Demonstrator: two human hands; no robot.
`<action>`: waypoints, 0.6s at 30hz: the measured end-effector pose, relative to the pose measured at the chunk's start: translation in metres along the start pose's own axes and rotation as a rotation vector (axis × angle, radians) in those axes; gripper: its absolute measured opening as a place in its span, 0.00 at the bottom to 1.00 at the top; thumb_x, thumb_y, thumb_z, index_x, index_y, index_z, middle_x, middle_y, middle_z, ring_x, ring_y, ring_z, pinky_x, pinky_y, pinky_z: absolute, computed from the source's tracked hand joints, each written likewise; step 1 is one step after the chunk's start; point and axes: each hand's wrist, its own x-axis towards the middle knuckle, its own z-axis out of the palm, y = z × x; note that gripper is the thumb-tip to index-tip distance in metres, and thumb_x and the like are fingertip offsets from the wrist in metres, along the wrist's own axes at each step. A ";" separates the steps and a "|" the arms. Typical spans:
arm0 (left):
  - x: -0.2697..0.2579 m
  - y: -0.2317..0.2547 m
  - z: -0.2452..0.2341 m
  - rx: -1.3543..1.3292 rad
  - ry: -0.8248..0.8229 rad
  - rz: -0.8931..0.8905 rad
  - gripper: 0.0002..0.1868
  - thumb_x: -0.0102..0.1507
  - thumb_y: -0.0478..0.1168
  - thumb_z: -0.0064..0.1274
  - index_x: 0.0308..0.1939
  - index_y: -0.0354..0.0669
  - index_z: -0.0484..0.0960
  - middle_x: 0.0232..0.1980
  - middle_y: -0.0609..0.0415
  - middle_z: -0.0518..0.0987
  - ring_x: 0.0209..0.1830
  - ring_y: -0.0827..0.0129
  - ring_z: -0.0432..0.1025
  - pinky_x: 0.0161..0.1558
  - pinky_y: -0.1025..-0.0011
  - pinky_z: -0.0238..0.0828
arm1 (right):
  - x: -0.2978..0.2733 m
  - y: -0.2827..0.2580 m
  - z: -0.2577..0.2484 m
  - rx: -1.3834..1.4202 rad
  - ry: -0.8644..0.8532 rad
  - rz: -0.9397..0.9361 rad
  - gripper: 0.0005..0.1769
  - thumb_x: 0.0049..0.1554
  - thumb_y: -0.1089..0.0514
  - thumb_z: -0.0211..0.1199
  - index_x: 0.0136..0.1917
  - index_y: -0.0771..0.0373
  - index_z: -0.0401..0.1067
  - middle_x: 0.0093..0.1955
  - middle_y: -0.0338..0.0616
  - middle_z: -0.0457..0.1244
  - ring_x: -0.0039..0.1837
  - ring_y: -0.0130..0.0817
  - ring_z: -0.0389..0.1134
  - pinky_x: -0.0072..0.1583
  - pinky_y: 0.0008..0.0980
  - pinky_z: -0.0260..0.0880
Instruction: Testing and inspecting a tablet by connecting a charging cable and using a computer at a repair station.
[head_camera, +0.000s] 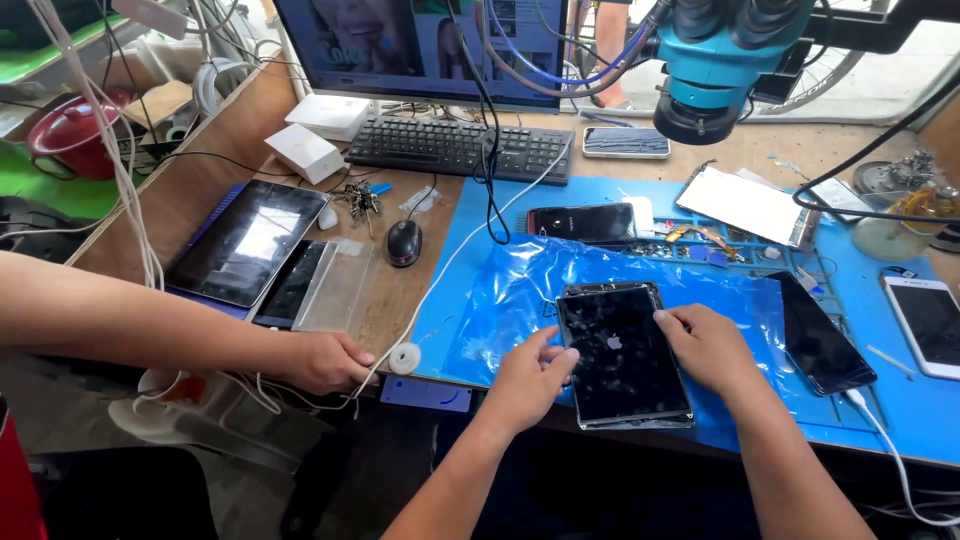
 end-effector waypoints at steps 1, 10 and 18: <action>-0.001 0.000 0.000 -0.001 0.005 -0.003 0.33 0.69 0.53 0.50 0.74 0.43 0.67 0.60 0.42 0.80 0.43 0.68 0.82 0.46 0.69 0.81 | -0.001 0.003 0.002 0.000 -0.005 -0.004 0.25 0.68 0.45 0.52 0.63 0.65 0.80 0.60 0.59 0.72 0.62 0.60 0.72 0.61 0.56 0.72; -0.059 -0.042 0.014 0.293 0.274 0.604 0.26 0.68 0.46 0.48 0.67 0.37 0.72 0.46 0.47 0.81 0.42 0.56 0.78 0.40 0.58 0.74 | -0.009 0.012 0.006 0.031 0.110 0.001 0.22 0.67 0.45 0.53 0.59 0.60 0.81 0.58 0.45 0.72 0.61 0.45 0.70 0.59 0.45 0.68; -0.086 -0.179 0.029 0.509 -0.400 0.506 0.20 0.79 0.47 0.39 0.35 0.47 0.76 0.33 0.55 0.72 0.33 0.64 0.69 0.33 0.65 0.66 | -0.017 -0.012 0.011 -0.098 0.250 -0.067 0.19 0.70 0.49 0.54 0.56 0.60 0.82 0.54 0.44 0.72 0.55 0.44 0.70 0.56 0.46 0.68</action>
